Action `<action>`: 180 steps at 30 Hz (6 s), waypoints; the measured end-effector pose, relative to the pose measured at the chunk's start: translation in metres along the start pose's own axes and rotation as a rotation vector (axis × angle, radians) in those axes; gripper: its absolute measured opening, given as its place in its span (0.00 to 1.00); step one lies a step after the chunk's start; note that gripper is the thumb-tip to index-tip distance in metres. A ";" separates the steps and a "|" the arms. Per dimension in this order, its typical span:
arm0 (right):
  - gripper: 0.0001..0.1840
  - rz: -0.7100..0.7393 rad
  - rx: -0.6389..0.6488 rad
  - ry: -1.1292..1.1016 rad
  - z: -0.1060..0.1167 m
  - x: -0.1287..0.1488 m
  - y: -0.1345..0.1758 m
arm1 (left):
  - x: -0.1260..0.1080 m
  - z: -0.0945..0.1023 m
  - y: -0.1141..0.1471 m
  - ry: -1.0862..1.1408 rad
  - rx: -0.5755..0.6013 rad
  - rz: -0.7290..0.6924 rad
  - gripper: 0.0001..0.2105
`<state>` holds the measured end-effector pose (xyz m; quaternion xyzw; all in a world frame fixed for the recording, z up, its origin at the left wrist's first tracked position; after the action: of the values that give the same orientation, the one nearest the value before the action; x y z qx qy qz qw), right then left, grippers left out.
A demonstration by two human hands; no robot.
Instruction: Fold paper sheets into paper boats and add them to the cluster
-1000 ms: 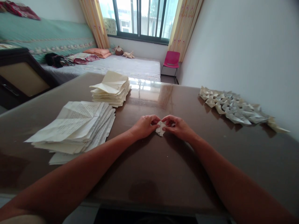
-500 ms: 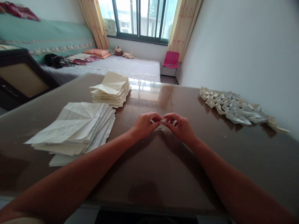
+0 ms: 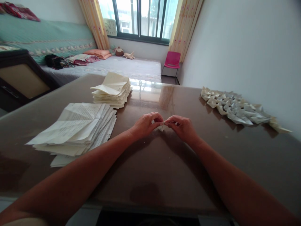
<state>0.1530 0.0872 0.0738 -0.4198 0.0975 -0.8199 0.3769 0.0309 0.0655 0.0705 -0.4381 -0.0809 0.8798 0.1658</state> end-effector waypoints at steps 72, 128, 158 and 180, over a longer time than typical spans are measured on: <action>0.18 -0.188 0.189 -0.286 -0.009 -0.060 0.002 | 0.038 0.006 -0.003 0.166 -0.112 0.196 0.07; 0.06 0.105 0.182 -0.143 -0.008 -0.010 -0.002 | 0.015 0.001 0.001 0.144 -0.104 -0.026 0.07; 0.15 -0.316 0.145 -0.379 -0.018 -0.055 0.004 | 0.014 0.001 0.005 0.007 -0.200 0.014 0.06; 0.23 -0.630 0.036 -0.739 -0.022 -0.067 0.015 | 0.037 -0.006 0.003 0.117 -0.069 0.354 0.18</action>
<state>0.1684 0.1201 0.0114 -0.6853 -0.1889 -0.6917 0.1271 0.0142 0.0759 0.0382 -0.5013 -0.0231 0.8650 -0.0025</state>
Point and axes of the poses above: each hand's wrist, its own y-axis away from the middle knuckle, its own z-axis out of the back of the hand, x = y × z, the point moved 10 cm from there along -y, towards the middle knuckle, and after that the axes turned 6 degrees about z, right-handed, at the moved point
